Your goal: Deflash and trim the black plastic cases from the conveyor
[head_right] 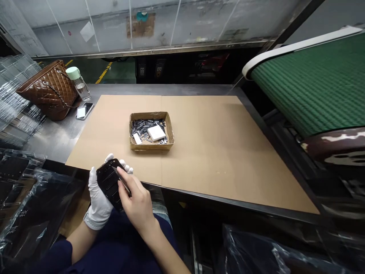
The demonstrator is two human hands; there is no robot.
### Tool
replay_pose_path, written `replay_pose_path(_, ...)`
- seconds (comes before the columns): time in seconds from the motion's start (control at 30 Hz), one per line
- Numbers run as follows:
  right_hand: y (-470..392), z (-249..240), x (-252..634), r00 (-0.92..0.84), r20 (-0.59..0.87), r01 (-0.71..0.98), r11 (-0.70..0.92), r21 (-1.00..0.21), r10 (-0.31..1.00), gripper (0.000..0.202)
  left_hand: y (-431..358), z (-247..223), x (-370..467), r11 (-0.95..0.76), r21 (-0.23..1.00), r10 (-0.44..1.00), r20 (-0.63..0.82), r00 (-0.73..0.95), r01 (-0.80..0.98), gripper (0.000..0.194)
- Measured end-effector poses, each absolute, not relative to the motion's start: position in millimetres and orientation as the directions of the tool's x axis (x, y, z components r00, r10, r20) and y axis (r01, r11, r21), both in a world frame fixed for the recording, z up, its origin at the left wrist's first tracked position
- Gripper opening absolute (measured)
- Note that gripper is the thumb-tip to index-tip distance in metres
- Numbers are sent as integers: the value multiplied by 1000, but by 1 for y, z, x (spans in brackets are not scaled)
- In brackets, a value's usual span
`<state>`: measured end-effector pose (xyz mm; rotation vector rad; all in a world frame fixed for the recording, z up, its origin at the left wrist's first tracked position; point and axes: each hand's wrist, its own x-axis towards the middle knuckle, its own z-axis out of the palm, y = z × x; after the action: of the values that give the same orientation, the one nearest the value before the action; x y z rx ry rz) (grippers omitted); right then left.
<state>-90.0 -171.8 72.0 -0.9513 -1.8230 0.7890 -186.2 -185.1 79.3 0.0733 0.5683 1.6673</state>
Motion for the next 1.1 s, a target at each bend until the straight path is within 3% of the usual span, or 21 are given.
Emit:
replay_pose_path(0.5,-170,74,-90,-367,483,287,591,-754,795,34,-186,84,-187,-49,387,944,-283,-169,-921,42)
replay_pose_path(0.83,-172,73,-87,-401,451,308,581,-753,797,33,-185,84,-187,-19,379,909,-378,-174,-925,36)
replay_pose_path(0.93,-175,69,-87,-409,394,298,528,-795,823,35,-184,83,-186,-10,380,908,-384,-167,-925,37)
replay_pose_path(1.1,-177,65,-85,-316,218,162,279,-946,923,31,-186,81,-186,-7,413,916,-362,-171,-911,40)
